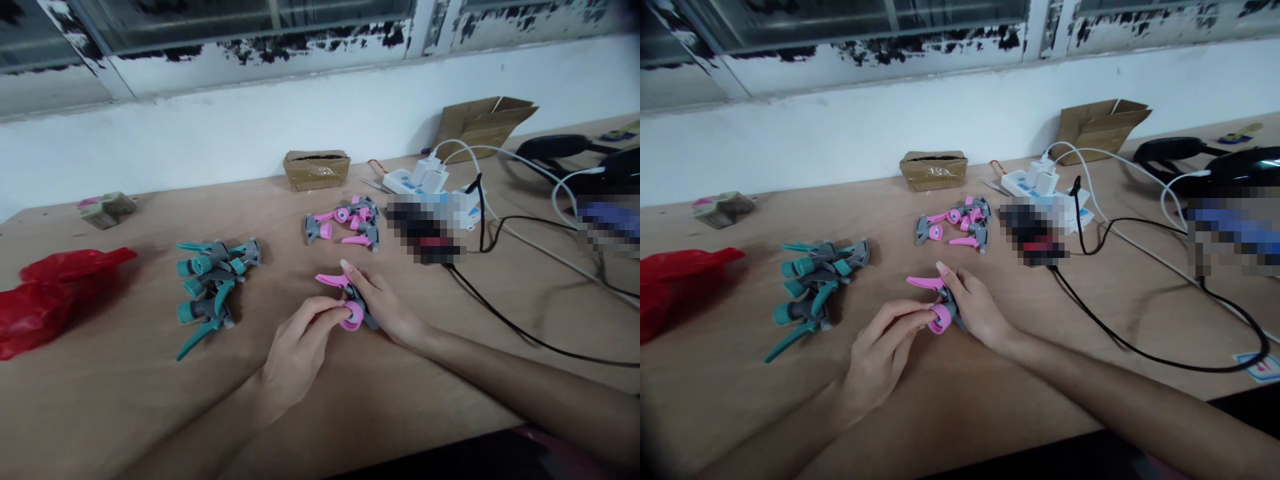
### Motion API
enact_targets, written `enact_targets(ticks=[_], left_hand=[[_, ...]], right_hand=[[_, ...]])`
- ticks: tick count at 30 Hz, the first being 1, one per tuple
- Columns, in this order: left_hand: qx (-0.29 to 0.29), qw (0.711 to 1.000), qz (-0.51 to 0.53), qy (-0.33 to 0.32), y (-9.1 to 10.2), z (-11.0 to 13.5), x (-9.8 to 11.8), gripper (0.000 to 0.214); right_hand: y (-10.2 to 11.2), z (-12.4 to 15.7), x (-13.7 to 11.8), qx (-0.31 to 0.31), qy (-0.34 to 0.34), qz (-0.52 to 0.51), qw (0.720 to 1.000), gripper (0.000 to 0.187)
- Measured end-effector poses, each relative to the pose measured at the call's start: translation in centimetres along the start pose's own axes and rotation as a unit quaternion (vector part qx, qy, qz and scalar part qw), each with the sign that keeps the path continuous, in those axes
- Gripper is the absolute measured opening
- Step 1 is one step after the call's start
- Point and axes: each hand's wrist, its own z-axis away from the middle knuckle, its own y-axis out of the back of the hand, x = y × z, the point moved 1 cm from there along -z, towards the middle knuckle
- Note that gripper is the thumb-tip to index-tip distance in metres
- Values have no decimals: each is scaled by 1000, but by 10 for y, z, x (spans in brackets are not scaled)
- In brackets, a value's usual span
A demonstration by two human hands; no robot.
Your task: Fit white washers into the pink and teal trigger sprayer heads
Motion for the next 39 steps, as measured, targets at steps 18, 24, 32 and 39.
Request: enact_targets(ticks=[18, 24, 32, 39], left_hand=[[4, 999, 31, 24, 2, -2, 1, 26], [-1, 998, 38, 41, 3, -1, 0, 26], [2, 998, 46, 39, 5, -6, -1, 23], [-1, 988, 113, 105, 5, -7, 0, 16]], right_hand=[[3, -3, -12, -64, -36, -2, 997, 45], [3, -3, -12, -50, -45, -21, 998, 45], [5, -7, -4, -43, -58, -92, 993, 46], [2, -5, -5, -68, -85, -179, 978, 48]])
